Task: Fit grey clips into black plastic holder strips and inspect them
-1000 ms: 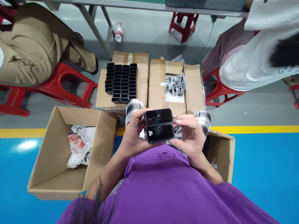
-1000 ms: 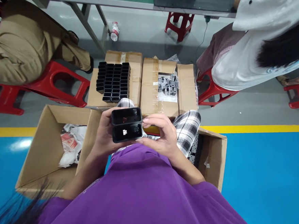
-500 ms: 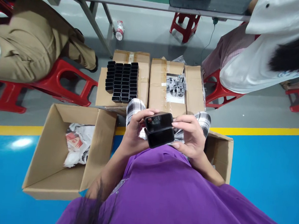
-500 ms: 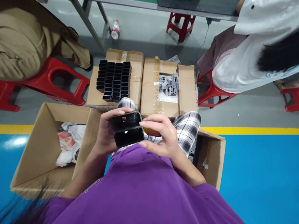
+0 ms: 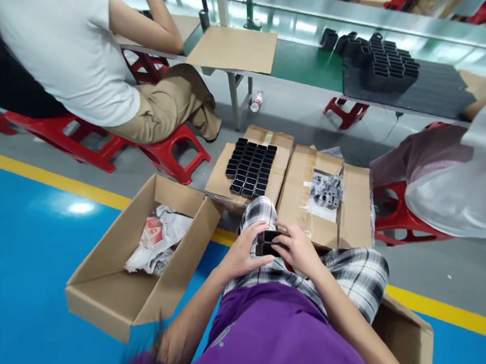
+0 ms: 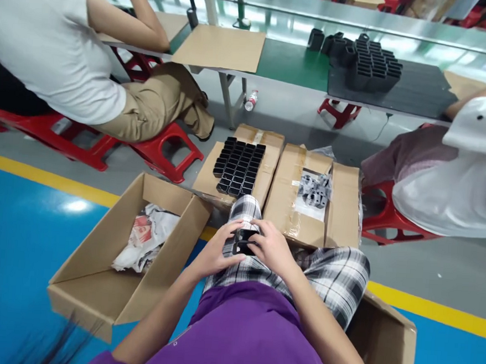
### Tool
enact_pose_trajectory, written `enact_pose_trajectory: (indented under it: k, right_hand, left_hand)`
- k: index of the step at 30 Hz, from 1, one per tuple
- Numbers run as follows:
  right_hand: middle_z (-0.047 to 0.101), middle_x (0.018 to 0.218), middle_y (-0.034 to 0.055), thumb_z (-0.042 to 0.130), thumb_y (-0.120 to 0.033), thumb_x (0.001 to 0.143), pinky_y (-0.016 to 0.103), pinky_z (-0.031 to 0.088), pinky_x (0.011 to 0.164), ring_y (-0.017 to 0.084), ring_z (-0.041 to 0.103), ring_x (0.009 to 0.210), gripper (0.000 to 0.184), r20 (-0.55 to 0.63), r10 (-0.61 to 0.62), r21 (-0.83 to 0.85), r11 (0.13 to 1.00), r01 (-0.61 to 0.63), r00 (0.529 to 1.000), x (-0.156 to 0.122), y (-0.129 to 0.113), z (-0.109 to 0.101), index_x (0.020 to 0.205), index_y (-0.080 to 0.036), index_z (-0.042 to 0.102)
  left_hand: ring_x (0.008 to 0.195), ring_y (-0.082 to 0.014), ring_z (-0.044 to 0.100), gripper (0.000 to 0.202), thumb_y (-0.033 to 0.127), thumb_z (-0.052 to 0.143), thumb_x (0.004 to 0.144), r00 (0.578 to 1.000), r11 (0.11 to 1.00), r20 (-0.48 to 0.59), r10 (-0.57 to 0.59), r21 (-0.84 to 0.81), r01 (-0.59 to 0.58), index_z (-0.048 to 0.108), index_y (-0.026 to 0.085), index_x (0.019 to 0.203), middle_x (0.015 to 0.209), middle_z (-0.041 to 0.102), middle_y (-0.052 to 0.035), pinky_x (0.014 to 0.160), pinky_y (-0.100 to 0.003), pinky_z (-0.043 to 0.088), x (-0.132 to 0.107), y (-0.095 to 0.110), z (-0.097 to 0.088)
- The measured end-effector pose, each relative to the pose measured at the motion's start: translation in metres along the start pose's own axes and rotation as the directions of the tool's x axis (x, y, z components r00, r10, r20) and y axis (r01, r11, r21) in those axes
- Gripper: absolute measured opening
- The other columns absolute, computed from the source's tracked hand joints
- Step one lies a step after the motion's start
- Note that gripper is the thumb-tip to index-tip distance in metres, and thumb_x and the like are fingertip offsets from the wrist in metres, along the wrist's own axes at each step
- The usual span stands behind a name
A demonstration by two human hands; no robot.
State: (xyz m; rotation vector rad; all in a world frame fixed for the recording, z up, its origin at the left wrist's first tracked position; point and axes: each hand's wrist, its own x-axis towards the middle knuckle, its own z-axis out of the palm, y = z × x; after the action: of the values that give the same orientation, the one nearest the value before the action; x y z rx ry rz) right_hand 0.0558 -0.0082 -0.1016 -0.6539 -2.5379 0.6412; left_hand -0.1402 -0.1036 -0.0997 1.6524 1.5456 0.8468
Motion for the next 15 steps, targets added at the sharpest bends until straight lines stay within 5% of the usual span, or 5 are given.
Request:
enact_pose_trajectory:
  k: [3,8,15]
  right_hand:
    - [0.066,0.127,0.0161,0.071,-0.02,0.09,0.048,0.06,0.091,0.032,0.064,0.113,0.006,0.055,-0.066,-0.03,0.997,0.068,0.996,0.032,-0.004,0.031,0.091,-0.016,0.075]
    - [0.069,0.124,0.0135,0.067,-0.023,0.093,0.044,0.06,0.084,0.029,0.064,0.111,0.011,0.164,-0.13,-0.04,0.99,0.138,0.978,0.078,-0.005,0.084,0.097,-0.018,0.076]
    - [0.069,0.121,0.0153,0.054,-0.029,0.1,0.051,0.055,0.099,0.029,0.064,0.115,0.026,-0.112,0.146,0.077,0.988,-0.138,0.983,0.059,0.043,0.128,0.117,-0.018,0.07]
  left_hand:
    - [0.132,-0.0248,0.057,0.028,0.027,0.062,0.091,0.995,0.974,-0.068,-0.075,0.207,0.088,0.063,0.023,0.119,0.139,0.062,-0.0098,0.111,-0.042,0.05,-0.006,-0.016,-0.018]
    - [0.112,-0.0252,0.067,0.015,0.015,0.059,0.086,0.973,0.919,-0.121,-0.199,0.323,0.228,0.069,0.023,0.095,0.122,0.071,-0.0075,0.094,-0.039,0.057,-0.005,-0.059,-0.047]
    - [0.118,-0.0264,0.064,0.015,0.013,0.057,0.09,0.904,0.838,-0.279,-0.325,0.359,0.412,0.07,0.02,0.094,0.127,0.067,-0.0109,0.103,-0.043,0.052,0.042,-0.177,-0.105]
